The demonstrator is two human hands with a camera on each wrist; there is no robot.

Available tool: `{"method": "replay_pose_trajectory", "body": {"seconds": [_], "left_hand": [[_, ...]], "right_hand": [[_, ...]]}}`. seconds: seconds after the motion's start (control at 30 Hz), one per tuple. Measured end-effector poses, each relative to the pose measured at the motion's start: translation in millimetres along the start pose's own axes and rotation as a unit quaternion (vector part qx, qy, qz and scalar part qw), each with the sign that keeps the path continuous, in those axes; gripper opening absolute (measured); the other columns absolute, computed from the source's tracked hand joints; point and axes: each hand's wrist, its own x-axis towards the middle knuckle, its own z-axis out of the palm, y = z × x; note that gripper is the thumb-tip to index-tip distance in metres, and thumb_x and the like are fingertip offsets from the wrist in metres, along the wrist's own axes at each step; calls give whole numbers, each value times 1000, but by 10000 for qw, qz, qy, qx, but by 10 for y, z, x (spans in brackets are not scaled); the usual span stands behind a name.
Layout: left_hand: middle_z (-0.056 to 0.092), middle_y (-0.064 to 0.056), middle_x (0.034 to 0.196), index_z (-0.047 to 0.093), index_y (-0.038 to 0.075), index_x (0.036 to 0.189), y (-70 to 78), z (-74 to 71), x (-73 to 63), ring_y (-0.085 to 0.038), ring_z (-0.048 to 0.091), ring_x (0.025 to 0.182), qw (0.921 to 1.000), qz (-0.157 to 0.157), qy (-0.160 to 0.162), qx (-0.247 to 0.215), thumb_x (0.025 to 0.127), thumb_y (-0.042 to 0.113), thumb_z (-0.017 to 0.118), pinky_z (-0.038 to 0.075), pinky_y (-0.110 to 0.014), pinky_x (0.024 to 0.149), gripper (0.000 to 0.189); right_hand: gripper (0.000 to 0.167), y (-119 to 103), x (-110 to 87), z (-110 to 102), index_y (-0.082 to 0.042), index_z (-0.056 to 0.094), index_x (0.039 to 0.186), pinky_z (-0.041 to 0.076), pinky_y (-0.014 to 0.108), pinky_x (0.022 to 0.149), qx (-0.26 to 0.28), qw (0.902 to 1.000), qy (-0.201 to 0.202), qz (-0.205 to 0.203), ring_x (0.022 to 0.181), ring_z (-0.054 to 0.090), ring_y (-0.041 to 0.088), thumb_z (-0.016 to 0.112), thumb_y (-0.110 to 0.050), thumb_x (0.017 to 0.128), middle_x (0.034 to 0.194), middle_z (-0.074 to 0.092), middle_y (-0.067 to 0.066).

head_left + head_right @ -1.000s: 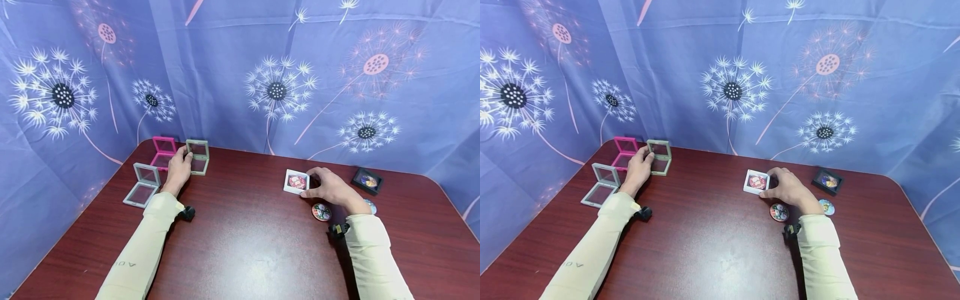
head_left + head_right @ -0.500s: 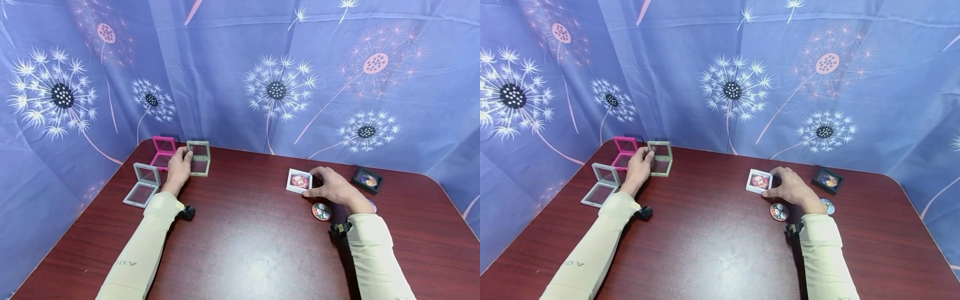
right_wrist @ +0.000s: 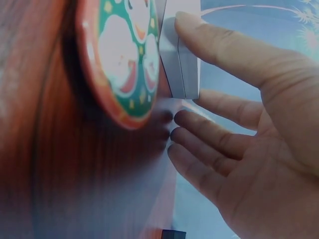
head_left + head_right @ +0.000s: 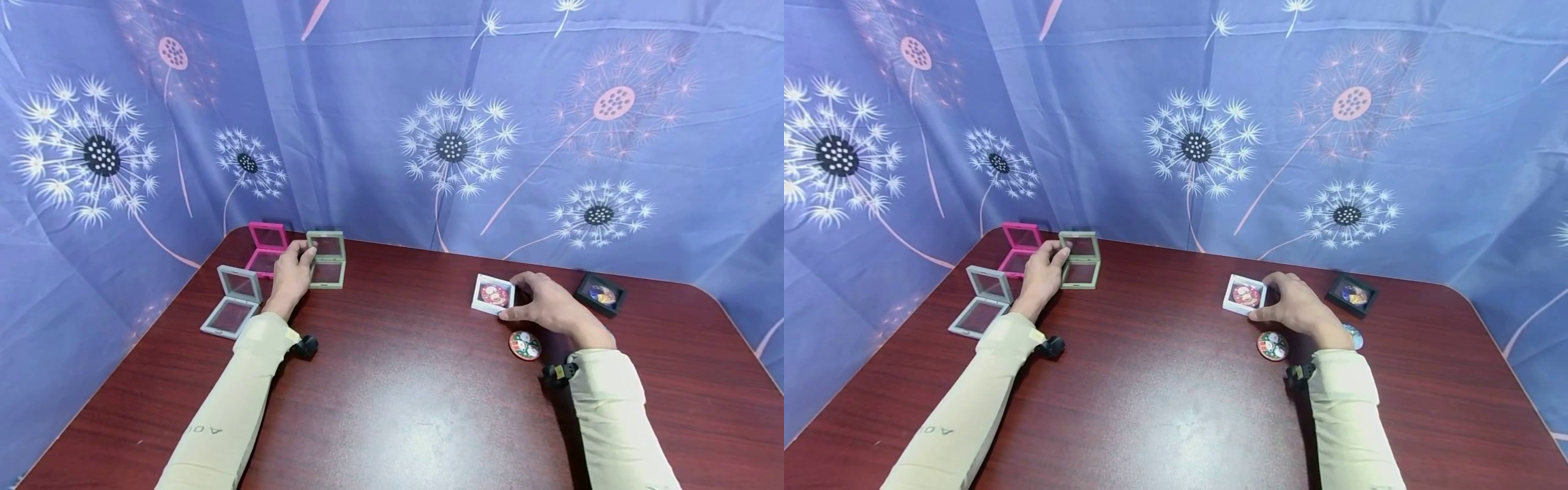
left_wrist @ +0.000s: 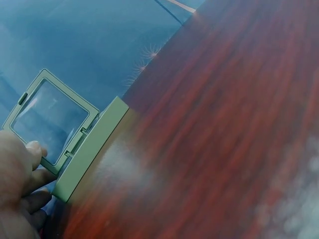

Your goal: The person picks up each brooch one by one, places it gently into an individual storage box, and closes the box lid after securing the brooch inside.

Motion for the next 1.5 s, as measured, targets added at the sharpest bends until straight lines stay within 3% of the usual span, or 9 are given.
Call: {"method": "replay_pose_trajectory", "body": {"seconds": [0.23, 0.57, 1.1, 1.5], "left_hand": [[67, -21, 134, 64, 6, 132, 3, -8, -4, -40, 57, 127, 9999, -23, -106, 49, 114, 27, 53, 43, -54, 108, 30], [67, -20, 135, 64, 7, 132, 13, 4, -17, -40, 58, 127, 9996, -83, -240, 139, 114, 28, 53, 43, -54, 107, 31], [67, -21, 132, 64, 3, 130, 76, 28, -72, -37, 59, 120, 9992, 97, -399, -17, 113, 25, 54, 45, -51, 104, 29], [69, -20, 132, 66, 3, 131, 53, 48, -75, -36, 60, 121, 9992, 192, -350, -35, 113, 25, 55, 45, -50, 104, 30]], "right_hand": [[74, 40, -9, -34, 12, 56, 135, 47, 65, 99, -11, 10000, 44, -42, 114, 56, 45, 90, -32, 86, 127, 58, 32], [80, 125, -32, -70, 14, 51, 140, 45, 67, 102, -93, 9998, 42, 193, 119, 55, 48, 87, -37, 89, 133, 55, 36], [79, 234, -54, -126, 17, 51, 138, 47, 66, 100, -108, 9995, 164, 234, 114, 59, 47, 87, -33, 89, 127, 61, 36], [86, 249, -89, -146, 16, 45, 144, 44, 67, 104, 62, 9985, 81, 530, 122, 54, 49, 86, -36, 90, 137, 53, 39]]}}
